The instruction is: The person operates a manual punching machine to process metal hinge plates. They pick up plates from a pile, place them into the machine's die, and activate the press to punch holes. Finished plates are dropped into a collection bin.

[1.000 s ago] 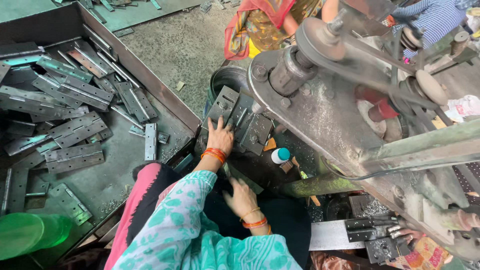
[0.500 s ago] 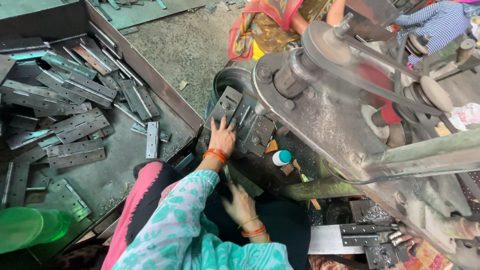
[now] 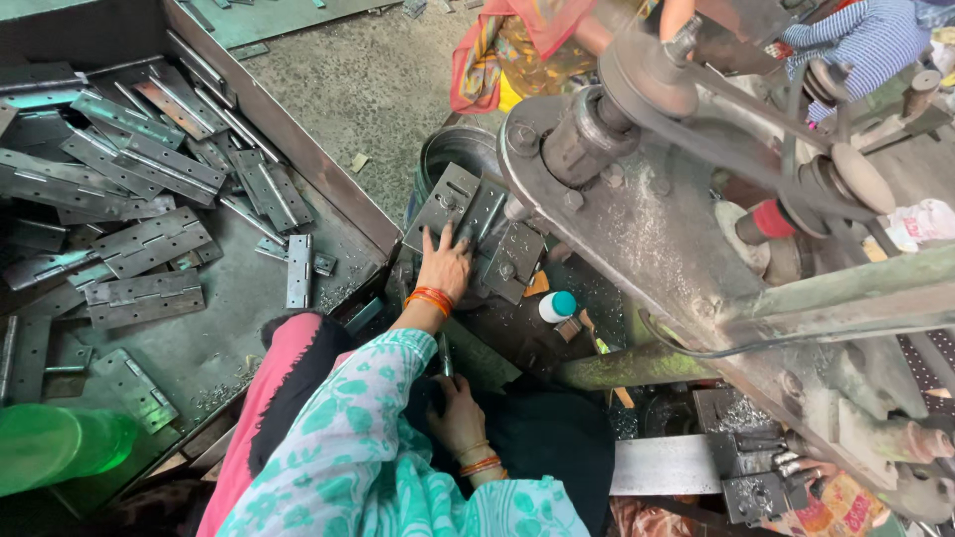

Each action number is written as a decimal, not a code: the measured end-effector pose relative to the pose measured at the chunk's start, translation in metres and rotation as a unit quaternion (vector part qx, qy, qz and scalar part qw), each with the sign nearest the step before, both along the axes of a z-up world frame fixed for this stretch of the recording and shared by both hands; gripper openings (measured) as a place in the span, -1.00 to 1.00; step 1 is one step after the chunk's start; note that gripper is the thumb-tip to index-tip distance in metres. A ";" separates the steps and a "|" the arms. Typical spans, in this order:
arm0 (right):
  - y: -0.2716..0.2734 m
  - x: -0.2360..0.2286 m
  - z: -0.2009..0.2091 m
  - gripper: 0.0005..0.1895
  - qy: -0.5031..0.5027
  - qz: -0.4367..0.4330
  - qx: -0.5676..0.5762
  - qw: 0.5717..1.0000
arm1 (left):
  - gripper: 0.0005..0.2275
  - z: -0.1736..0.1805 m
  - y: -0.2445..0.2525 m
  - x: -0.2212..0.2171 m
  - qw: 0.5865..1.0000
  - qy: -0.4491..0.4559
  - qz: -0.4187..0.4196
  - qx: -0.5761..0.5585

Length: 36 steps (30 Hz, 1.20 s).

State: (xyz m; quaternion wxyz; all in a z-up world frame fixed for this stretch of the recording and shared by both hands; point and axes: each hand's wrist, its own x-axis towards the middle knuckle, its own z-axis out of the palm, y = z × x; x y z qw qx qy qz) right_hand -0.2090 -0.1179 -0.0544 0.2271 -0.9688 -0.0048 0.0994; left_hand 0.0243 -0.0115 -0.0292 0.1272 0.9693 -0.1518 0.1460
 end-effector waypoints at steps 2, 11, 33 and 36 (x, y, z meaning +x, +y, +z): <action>-0.002 0.001 0.007 -0.43 0.014 0.003 -0.006 1.000 | -0.66 0.001 0.001 -0.010 0.999 0.035 -0.012 0.007; -0.022 0.057 0.058 -0.46 -0.023 0.077 -0.052 0.995 | -0.61 0.020 -0.004 0.018 0.997 0.061 0.010 0.054; -0.014 0.043 0.071 -0.58 -0.056 0.071 0.017 0.996 | -0.57 -0.027 0.109 0.000 0.978 -0.016 0.132 -0.159; -0.003 0.048 0.089 -0.61 -0.033 0.082 -0.028 0.996 | -0.51 -0.071 0.173 -0.013 0.955 -0.002 0.224 -0.196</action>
